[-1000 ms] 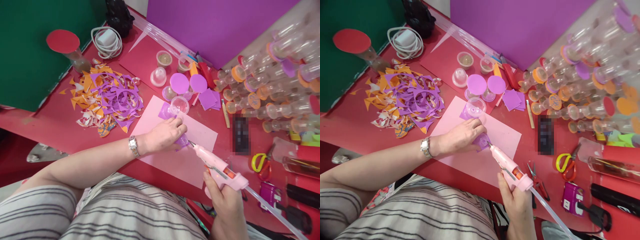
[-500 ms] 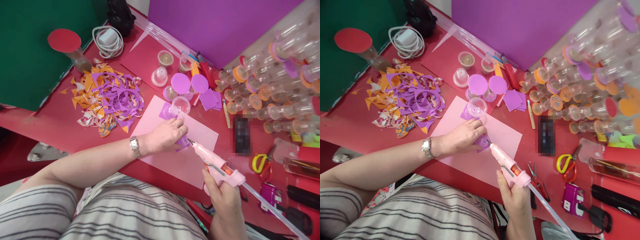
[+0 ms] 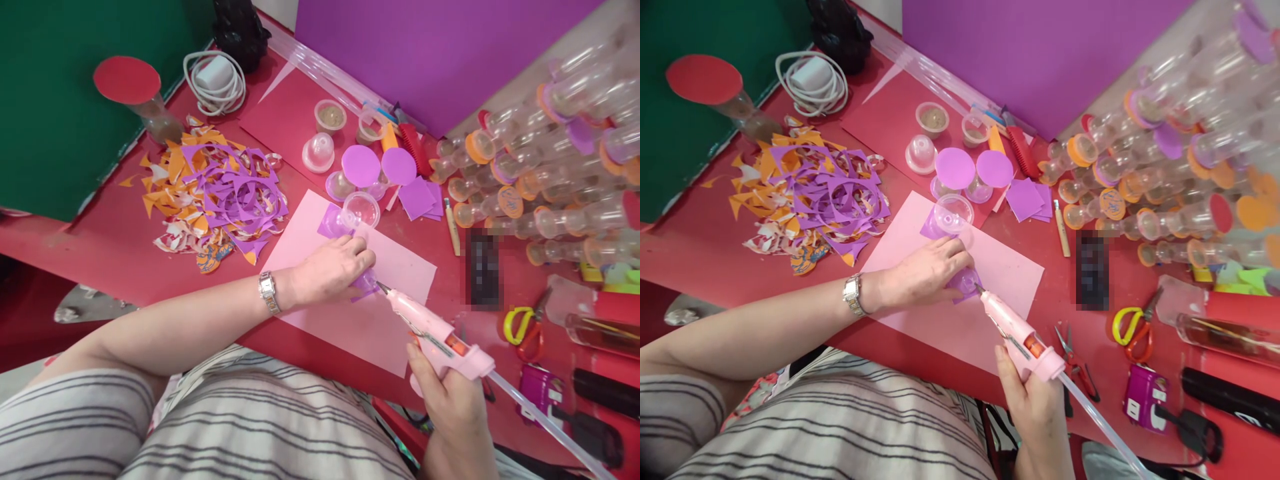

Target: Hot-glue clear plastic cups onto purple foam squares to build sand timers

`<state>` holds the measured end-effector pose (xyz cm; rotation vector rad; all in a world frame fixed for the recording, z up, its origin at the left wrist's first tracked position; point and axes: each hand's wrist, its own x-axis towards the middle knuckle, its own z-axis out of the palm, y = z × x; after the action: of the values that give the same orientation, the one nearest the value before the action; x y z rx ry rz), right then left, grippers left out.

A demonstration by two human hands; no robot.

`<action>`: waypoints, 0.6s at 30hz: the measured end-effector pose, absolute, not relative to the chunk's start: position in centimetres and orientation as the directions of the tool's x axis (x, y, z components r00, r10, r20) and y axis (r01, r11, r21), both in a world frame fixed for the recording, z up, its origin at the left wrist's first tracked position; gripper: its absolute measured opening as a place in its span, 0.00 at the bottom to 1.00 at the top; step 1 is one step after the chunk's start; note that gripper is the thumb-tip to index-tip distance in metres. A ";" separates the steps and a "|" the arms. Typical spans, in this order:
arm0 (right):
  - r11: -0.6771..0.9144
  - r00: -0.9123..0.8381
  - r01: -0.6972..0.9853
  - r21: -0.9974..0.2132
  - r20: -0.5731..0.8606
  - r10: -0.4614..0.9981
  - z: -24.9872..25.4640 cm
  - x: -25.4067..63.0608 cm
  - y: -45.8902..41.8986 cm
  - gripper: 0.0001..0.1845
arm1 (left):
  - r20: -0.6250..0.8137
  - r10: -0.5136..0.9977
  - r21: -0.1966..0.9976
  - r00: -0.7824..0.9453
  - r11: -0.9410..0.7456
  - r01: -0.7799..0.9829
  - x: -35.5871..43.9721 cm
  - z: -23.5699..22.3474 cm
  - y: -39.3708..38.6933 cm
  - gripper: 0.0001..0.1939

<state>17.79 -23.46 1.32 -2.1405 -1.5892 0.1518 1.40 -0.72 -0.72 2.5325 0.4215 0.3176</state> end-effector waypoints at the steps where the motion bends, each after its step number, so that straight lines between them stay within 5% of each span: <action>1: -0.224 0.327 0.874 -0.431 0.180 0.928 1.3 17.9 -23.4 0.13 | 0.132 0.360 0.557 0.924 -0.798 0.231 1.4 -0.7 -0.7 0.17; 8: -0.233 0.294 0.848 -0.476 0.058 0.954 2.1 19.3 -22.5 0.17 | 0.125 0.357 0.622 0.926 -0.755 0.207 1.4 -0.8 -0.8 0.12; 18: -0.229 0.353 0.866 -0.446 0.219 0.910 1.6 17.3 -22.5 0.18 | 0.105 0.371 0.599 0.922 -0.764 0.239 1.4 -0.8 -0.8 0.21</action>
<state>17.34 -22.53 1.63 -2.1273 -1.5415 0.1184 1.36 -0.78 -0.80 2.4733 0.4341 0.2899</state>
